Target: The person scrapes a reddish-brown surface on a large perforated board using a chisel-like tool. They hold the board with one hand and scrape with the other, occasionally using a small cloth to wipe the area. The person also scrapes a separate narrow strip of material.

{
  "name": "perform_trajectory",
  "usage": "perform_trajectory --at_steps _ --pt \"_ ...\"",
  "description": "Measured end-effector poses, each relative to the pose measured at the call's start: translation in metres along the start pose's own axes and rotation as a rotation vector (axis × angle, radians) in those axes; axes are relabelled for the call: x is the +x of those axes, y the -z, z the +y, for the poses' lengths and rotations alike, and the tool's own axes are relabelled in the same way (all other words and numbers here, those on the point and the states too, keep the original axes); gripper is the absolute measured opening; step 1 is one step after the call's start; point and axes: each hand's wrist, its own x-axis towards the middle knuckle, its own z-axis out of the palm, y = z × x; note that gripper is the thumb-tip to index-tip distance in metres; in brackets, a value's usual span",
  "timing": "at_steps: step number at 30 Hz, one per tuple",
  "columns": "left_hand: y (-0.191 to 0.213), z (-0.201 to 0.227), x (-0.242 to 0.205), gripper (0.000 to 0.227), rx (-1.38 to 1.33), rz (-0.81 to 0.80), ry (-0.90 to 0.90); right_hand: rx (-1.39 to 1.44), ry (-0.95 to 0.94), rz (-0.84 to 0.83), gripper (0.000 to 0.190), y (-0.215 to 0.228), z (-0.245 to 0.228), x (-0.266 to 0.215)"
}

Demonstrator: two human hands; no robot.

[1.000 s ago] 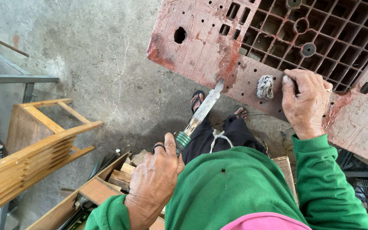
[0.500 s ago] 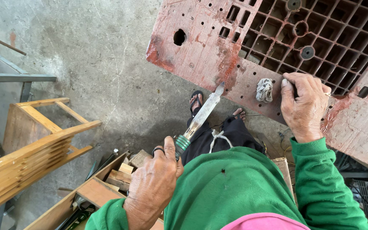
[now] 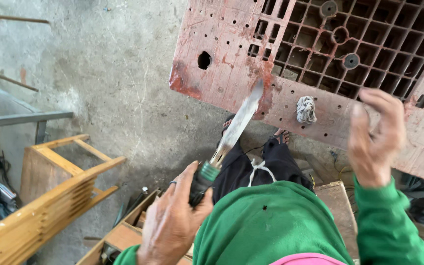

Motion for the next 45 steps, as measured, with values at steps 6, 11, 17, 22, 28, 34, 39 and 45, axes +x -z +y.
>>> perform_trajectory --at_steps 6,11,17,22,28,34,39,45 --pt "-0.044 0.008 0.04 0.068 -0.365 0.097 -0.284 0.654 -0.731 -0.363 0.036 -0.004 -0.12 -0.068" --pt "-0.088 0.004 0.075 0.075 -0.384 0.09 -0.711 0.872 -1.026 -0.023 0.048 -0.067 -0.151 -0.087" --pt "-0.109 -0.021 0.072 0.079 -0.466 -0.156 -0.833 0.924 -1.102 0.397 0.041 -0.097 -0.174 -0.1" --pt "-0.08 -0.032 0.087 0.085 -0.648 -0.389 -1.103 0.777 -1.141 0.51 0.031 -0.091 -0.182 -0.124" --pt "-0.051 -0.026 0.219 0.027 -0.23 0.133 -1.071 0.062 -1.195 0.103 0.042 -0.046 -0.19 -0.16" --pt "-0.079 0.025 0.323 0.027 -0.03 0.167 -1.198 -0.235 -1.152 -0.271 0.054 -0.034 -0.196 -0.178" --pt "-0.084 0.026 0.329 0.037 -0.116 0.024 -1.093 -0.323 -1.192 -0.415 0.063 -0.03 -0.208 -0.175" --pt "-0.08 0.024 0.33 0.032 -0.07 0.066 -1.164 -0.325 -1.09 -0.376 0.064 -0.033 -0.222 -0.164"
